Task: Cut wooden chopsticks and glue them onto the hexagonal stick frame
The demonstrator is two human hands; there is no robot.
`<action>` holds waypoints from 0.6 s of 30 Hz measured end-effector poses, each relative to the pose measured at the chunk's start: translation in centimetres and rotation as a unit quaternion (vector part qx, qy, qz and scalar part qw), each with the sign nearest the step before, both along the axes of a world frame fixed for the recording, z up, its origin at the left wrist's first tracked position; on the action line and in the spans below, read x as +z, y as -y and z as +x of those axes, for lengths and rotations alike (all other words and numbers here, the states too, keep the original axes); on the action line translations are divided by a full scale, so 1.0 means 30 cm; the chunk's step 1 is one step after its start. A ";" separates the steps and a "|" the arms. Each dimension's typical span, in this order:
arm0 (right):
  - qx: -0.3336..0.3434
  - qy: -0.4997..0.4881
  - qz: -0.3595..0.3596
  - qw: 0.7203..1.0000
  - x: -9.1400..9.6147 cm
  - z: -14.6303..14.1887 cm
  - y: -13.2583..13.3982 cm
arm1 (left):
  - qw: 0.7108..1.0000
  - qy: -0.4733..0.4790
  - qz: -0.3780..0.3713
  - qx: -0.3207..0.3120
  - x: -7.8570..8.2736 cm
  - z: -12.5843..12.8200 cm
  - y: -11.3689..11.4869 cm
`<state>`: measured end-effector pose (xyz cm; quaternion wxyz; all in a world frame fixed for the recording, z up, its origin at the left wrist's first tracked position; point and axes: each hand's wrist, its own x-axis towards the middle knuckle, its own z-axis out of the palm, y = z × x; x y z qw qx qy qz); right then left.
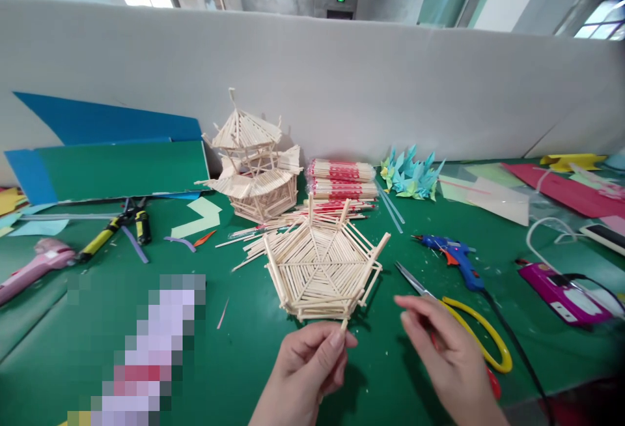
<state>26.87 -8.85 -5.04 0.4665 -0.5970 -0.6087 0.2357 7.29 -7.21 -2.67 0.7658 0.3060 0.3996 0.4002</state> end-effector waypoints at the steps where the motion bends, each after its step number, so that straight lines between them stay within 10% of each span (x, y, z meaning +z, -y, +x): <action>1: -0.061 0.044 -0.001 0.997 -0.031 0.061 0.017 | 1.000 -0.001 0.005 0.000 -0.001 -0.005 -0.004; 8: -0.145 0.295 -0.118 0.937 -0.219 0.393 0.107 | 1.000 -0.010 0.024 -0.009 0.023 -0.021 -0.044; 14: -0.097 0.315 -0.292 0.898 -0.192 0.404 0.037 | 1.000 -0.018 0.018 0.011 0.037 -0.021 -0.060; 18: -0.112 0.232 -0.242 0.935 -0.156 0.400 0.047 | 1.000 -0.007 0.014 0.020 0.047 -0.020 -0.074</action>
